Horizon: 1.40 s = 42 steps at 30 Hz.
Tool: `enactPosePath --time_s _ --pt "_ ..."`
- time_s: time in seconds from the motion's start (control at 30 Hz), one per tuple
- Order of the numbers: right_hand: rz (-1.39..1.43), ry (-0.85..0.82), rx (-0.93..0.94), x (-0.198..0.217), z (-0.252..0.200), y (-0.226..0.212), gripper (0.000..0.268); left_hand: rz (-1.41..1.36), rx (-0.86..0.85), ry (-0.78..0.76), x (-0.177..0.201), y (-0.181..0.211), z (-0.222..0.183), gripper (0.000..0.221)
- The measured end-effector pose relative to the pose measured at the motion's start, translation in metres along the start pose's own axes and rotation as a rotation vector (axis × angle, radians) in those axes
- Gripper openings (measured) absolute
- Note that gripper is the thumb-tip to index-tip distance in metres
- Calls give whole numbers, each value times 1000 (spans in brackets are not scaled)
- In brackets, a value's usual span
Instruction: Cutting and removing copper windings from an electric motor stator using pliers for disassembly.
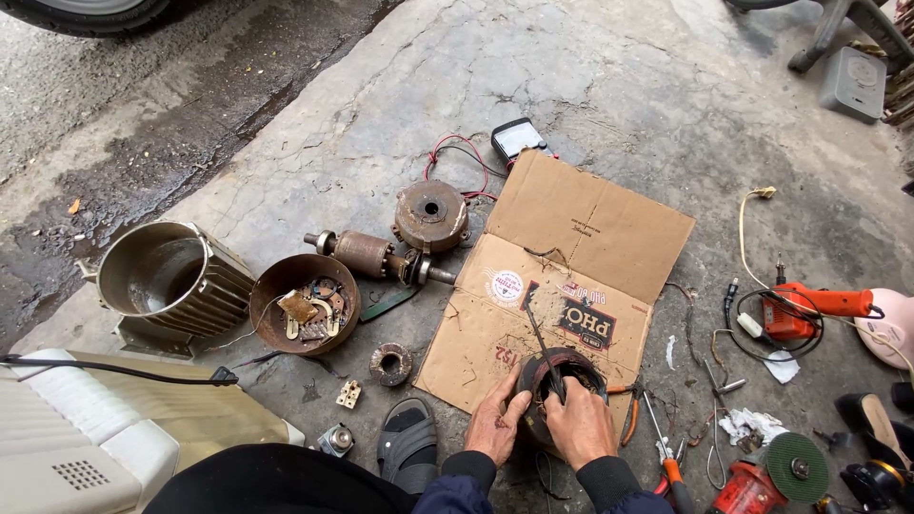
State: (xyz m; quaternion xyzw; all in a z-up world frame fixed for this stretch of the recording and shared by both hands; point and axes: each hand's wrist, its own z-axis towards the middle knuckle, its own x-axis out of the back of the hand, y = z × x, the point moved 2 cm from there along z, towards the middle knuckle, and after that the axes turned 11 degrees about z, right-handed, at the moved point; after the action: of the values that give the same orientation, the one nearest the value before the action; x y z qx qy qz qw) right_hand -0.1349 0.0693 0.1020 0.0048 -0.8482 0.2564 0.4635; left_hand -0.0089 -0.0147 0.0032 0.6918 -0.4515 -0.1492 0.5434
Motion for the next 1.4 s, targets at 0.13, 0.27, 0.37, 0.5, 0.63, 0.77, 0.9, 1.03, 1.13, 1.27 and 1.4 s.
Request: enactPosePath --time_s 0.13,0.27,0.37,0.5,0.63,0.77,0.9,1.03,1.13,1.27,1.4 --pt "158 -104 -115 17 -6 -14 23 -67 13 -3 -2 -5 2 62" --pt "209 -122 -109 14 2 -7 44 -131 -2 -12 -3 -6 3 61" --pt "274 -142 -90 12 7 1 57 -102 9 -13 -2 -4 0 62" --pt "638 -207 -203 29 1 -3 48 -15 51 -30 -8 -10 5 66" --pt "489 -164 -159 56 -8 -12 41 -81 55 -6 -4 7 -5 67" --pt "437 -135 -164 78 -22 -20 35 5 194 -41 4 20 -8 77" --pt "217 -117 -47 111 -29 -15 33 179 194 -68 10 30 -10 84" --pt "132 -78 50 188 -54 -26 53 252 141 -23 14 22 0 80" --pt "-52 -17 -1 237 -59 -24 54 355 66 -48 20 27 10 83" --pt "2 107 20 258 -48 -15 46 609 38 -22 19 36 21 85" --pt "-47 42 69 243 -40 -18 49 597 141 -41 26 53 6 76"
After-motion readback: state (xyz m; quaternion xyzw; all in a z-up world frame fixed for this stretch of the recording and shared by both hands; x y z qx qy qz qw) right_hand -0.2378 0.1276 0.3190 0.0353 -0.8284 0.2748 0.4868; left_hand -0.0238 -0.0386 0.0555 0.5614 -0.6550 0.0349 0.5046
